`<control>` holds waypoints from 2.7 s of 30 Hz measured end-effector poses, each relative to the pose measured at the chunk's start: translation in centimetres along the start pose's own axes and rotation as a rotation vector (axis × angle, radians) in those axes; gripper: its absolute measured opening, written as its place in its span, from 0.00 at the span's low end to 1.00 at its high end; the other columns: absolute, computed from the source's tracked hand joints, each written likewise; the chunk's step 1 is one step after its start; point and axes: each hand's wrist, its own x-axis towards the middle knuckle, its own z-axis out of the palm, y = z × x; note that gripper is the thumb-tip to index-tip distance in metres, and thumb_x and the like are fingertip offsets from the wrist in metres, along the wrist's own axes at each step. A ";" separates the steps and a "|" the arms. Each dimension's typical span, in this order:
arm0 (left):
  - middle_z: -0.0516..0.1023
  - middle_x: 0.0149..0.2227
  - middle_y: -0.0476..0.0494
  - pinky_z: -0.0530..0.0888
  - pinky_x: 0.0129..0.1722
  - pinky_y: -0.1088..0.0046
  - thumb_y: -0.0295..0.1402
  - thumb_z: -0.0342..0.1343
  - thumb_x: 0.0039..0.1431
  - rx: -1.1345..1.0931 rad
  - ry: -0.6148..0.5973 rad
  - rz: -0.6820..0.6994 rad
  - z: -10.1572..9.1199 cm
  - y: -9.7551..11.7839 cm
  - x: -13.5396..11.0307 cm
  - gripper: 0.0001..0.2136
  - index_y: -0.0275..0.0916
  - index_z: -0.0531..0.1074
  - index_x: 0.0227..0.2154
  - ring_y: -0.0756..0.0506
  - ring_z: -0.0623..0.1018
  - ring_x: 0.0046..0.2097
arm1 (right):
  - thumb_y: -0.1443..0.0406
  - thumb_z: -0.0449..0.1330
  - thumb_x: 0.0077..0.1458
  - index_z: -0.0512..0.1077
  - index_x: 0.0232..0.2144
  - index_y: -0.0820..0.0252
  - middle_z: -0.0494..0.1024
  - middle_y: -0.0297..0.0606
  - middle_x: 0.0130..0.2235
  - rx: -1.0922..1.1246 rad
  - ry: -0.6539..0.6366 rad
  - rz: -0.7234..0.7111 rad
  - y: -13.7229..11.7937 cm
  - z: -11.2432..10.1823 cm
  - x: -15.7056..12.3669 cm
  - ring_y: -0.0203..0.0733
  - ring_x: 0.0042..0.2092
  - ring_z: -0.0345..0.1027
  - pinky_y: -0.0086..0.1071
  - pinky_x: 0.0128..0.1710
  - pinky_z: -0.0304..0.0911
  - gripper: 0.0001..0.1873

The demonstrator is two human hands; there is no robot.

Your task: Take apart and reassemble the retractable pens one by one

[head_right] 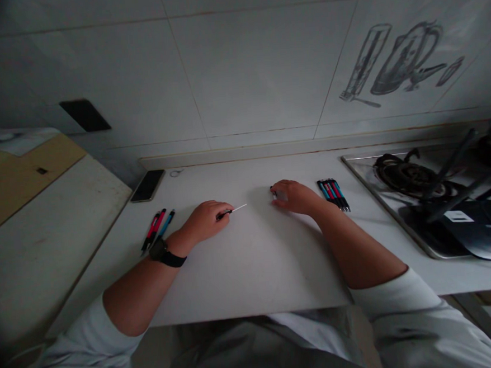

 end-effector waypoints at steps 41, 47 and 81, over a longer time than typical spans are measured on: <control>0.81 0.41 0.44 0.75 0.46 0.66 0.25 0.55 0.65 -0.083 0.132 0.058 -0.4 -0.1 0.0 0.10 0.41 0.76 0.46 0.45 0.80 0.43 | 0.57 0.59 0.62 0.79 0.36 0.57 0.82 0.40 0.36 0.377 0.236 0.021 -6.0 0.6 0.6 0.41 0.36 0.74 0.31 0.34 0.65 0.13; 0.81 0.39 0.45 0.74 0.44 0.67 0.31 0.57 0.68 -0.092 0.111 0.018 -0.4 -0.2 0.1 0.04 0.41 0.76 0.41 0.45 0.79 0.41 | 0.55 0.60 0.61 0.79 0.34 0.58 0.81 0.39 0.34 0.455 0.242 0.041 -6.3 0.4 0.7 0.41 0.35 0.72 0.31 0.35 0.65 0.14; 0.81 0.39 0.45 0.73 0.43 0.68 0.31 0.58 0.68 -0.100 0.051 0.022 0.3 -1.0 -0.1 0.04 0.42 0.78 0.40 0.45 0.79 0.41 | 0.63 0.63 0.57 0.80 0.28 0.59 0.83 0.48 0.33 -0.040 -0.099 0.311 -4.1 1.1 10.6 0.52 0.39 0.78 0.37 0.38 0.63 0.08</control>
